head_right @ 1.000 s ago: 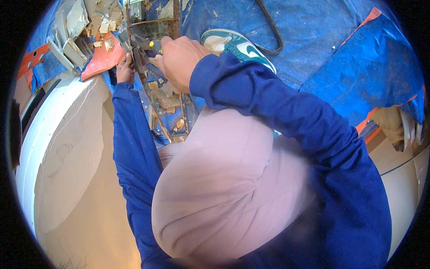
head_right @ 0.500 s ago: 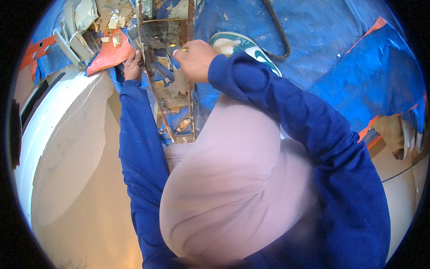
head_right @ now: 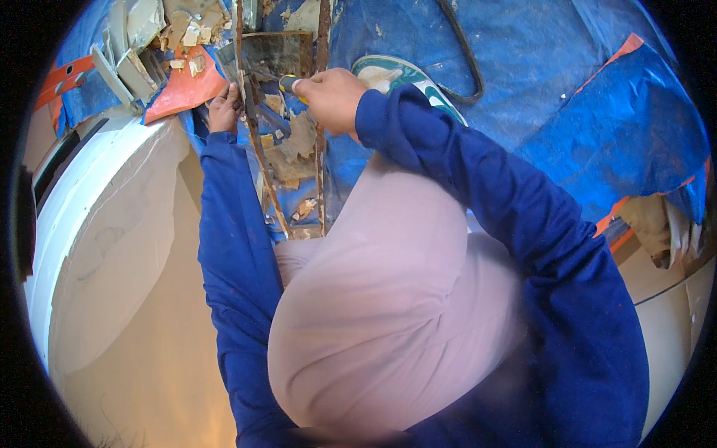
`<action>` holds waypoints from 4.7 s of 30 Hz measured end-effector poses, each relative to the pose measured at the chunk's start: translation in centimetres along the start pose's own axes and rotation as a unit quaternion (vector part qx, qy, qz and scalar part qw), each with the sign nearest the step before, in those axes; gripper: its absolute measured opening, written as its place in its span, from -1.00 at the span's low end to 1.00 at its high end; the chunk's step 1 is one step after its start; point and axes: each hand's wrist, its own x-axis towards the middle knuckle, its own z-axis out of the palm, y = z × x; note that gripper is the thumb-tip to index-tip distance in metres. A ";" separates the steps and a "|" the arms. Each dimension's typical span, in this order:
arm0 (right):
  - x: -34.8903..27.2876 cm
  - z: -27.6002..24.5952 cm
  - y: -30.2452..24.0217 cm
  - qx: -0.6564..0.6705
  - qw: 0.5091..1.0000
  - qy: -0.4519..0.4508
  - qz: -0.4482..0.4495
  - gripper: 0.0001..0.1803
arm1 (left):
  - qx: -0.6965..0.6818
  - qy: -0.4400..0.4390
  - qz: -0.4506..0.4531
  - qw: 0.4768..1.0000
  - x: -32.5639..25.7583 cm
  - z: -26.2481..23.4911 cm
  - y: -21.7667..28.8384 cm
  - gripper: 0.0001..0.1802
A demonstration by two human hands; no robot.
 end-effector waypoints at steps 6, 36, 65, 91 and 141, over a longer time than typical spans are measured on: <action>-0.9 0.2 -0.6 0.019 1.000 -0.001 0.002 -0.72 | 0.013 0.006 0.003 1.000 -0.1 0.0 -0.1 -0.55; -0.9 -0.2 -0.9 0.166 0.982 -0.027 0.086 -0.70 | 0.023 0.026 0.008 0.999 -0.2 0.5 -0.3 -0.58; -0.1 -1.1 -0.6 0.218 0.964 -0.081 0.130 -0.73 | 0.151 0.064 0.100 0.981 -0.7 1.6 -0.6 -0.64; -0.6 -0.4 -1.4 0.156 0.977 -0.068 0.127 -0.71 | 0.541 0.216 0.379 0.718 -4.1 8.1 5.0 -0.79; -23.2 -12.6 -3.9 -0.220 0.907 0.283 -0.223 -0.60 | 0.616 0.165 0.308 0.706 -2.2 6.0 5.3 -0.82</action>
